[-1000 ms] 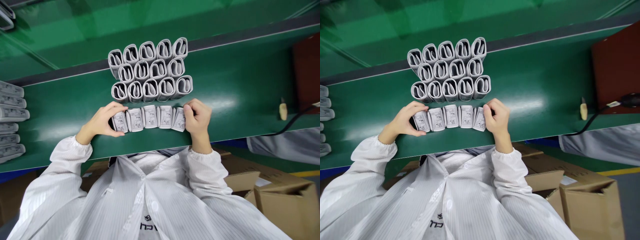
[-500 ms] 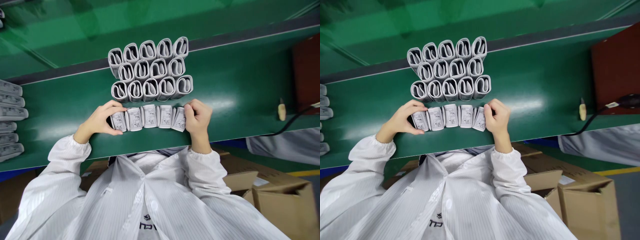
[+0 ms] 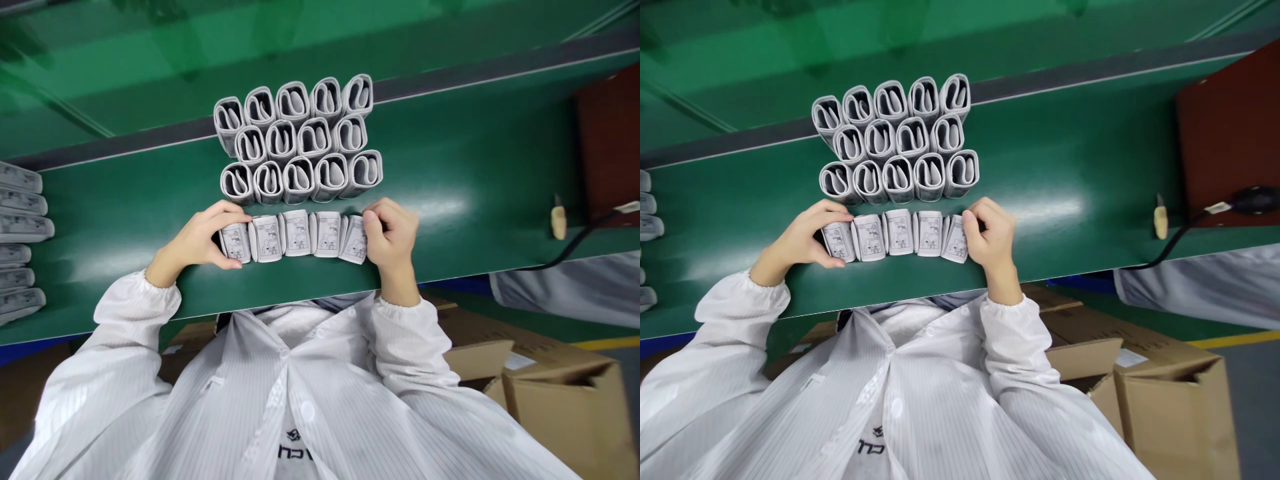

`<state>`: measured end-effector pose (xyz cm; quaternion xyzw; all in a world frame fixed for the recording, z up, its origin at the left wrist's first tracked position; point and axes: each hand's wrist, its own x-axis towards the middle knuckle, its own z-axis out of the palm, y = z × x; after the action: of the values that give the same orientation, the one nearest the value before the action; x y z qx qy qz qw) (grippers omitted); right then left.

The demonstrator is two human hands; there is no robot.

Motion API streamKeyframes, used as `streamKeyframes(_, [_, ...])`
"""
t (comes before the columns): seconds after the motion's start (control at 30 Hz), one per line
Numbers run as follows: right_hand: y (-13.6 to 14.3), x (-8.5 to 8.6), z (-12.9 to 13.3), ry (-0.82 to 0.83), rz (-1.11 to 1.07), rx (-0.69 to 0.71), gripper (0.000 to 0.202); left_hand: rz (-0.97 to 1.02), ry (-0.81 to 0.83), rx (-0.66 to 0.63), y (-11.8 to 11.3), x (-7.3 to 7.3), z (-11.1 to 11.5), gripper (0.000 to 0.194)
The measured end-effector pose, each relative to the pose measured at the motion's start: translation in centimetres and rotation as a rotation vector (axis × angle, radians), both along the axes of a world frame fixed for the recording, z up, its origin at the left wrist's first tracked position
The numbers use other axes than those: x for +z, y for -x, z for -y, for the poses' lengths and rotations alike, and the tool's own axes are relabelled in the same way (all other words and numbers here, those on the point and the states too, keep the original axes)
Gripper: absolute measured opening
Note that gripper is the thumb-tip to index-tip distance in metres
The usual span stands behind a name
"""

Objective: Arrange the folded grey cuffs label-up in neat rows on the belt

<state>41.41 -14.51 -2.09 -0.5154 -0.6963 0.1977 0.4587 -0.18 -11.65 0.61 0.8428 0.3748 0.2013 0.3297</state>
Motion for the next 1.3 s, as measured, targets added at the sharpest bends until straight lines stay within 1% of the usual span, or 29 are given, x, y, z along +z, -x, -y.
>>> streamKeyframes(0.23, [0.01,-0.09,-0.07,-0.025,0.019,-0.001,0.046,0.044,-0.037,-0.023,0.01,-0.17,0.07,0.090])
streamKeyframes(0.47, [-0.05,-0.06,0.00,-0.002,0.016,-0.002,0.047,-0.014,0.013,0.008,-0.04,0.06,0.01,0.092])
streamKeyframes(0.67, [0.01,-0.05,0.04,0.001,0.032,-0.011,0.049,0.005,0.002,0.001,-0.05,0.12,0.01,0.091])
streamKeyframes(0.93, [0.05,0.09,0.01,-0.013,0.012,0.012,0.044,0.014,0.002,-0.002,-0.01,0.08,-0.01,0.091])
streamKeyframes(1.03, [0.06,0.12,-0.02,-0.026,0.009,0.021,0.042,0.002,0.011,-0.001,0.00,0.13,-0.03,0.091])
streamKeyframes(1.3, [0.11,0.13,0.02,-0.089,0.010,0.028,0.042,0.025,-0.035,-0.026,0.07,0.10,0.00,0.088])
